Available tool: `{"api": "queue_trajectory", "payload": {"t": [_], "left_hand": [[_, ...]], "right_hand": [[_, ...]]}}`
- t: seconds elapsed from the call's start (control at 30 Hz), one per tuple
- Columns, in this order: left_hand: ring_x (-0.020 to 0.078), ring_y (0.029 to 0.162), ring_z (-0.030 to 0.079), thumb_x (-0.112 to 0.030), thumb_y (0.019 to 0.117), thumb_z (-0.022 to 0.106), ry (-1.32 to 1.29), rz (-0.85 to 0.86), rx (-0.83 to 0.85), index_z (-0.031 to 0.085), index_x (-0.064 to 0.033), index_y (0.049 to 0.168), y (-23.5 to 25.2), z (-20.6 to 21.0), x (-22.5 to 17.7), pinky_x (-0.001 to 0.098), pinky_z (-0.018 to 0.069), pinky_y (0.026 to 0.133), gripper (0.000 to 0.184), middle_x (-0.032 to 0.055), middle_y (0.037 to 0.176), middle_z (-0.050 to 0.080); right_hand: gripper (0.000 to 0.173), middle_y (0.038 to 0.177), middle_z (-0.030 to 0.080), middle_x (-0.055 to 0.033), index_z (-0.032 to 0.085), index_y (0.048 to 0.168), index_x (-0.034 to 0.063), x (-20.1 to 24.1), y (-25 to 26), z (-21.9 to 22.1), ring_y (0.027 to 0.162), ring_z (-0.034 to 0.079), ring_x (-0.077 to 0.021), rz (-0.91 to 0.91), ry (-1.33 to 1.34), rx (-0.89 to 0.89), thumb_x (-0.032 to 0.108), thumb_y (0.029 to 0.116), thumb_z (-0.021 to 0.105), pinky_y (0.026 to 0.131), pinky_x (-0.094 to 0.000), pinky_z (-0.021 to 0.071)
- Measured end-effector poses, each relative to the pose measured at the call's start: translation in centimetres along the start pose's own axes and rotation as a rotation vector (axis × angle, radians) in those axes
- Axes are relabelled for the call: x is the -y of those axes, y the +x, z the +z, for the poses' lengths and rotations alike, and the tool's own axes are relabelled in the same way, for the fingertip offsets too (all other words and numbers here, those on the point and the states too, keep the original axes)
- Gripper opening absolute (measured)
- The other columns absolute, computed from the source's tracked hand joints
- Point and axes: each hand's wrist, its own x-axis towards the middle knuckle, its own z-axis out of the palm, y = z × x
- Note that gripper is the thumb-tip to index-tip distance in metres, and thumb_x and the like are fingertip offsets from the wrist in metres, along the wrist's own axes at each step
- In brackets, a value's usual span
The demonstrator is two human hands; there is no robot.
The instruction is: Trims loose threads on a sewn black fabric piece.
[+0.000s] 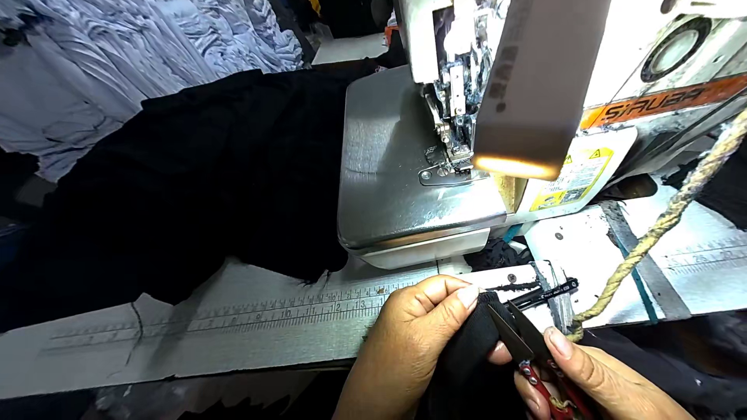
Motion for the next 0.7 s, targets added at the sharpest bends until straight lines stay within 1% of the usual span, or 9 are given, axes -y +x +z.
{"api": "queue_trajectory", "payload": {"t": [0.13, 0.27, 0.57, 0.7], "left_hand": [[0.0011, 0.067, 0.067, -0.004, 0.0989, 0.053, 0.033, 0.037, 0.014, 0.074, -0.0085, 0.088, -0.07, -0.08, 0.22, 0.018, 0.0571, 0.065, 0.023, -0.0025, 0.072, 0.071], [0.0011, 0.068, 0.067, -0.005, 0.1001, 0.053, 0.051, 0.08, 0.05, 0.073, -0.0088, 0.09, -0.13, -0.23, 0.48, 0.018, 0.0569, 0.066, 0.023, -0.0027, 0.073, 0.071], [0.0007, 0.069, 0.067, -0.006, 0.0999, 0.054, 0.051, 0.115, 0.036, 0.074, -0.0085, 0.09, -0.22, -0.28, 0.81, 0.0174, 0.0566, 0.067, 0.022, -0.0023, 0.074, 0.071], [0.0011, 0.069, 0.066, -0.006, 0.0996, 0.055, 0.07, 0.129, 0.025, 0.074, -0.0079, 0.09, -0.21, -0.32, 0.93, 0.0172, 0.056, 0.066, 0.022, -0.0016, 0.075, 0.07]], "right_hand": [[0.046, 0.077, 0.058, 0.0099, 0.06, 0.118, 0.0057, -0.17, 0.12, -0.08, 0.059, 0.053, 0.0029, -0.002, 0.033, 0.009, 0.023, 0.1114, 0.018, 0.051, -0.0123, 0.0431], [0.048, 0.077, 0.059, 0.0091, 0.06, 0.117, 0.0069, 0.1, 0.23, -0.08, 0.059, 0.054, 0.0026, 0.039, 0.071, 0.02, 0.024, 0.1111, 0.016, 0.05, -0.0121, 0.0433], [0.048, 0.077, 0.059, 0.01, 0.061, 0.119, 0.0079, 0.34, -0.06, -0.13, 0.059, 0.054, 0.0028, 0.062, 0.054, 0.022, 0.024, 0.1111, 0.016, 0.051, -0.0123, 0.0439], [0.049, 0.077, 0.06, 0.009, 0.061, 0.119, 0.0074, 0.29, 0.01, -0.1, 0.058, 0.054, 0.0026, 0.068, 0.074, 0.021, 0.024, 0.1109, 0.015, 0.05, -0.0123, 0.0437]]}}
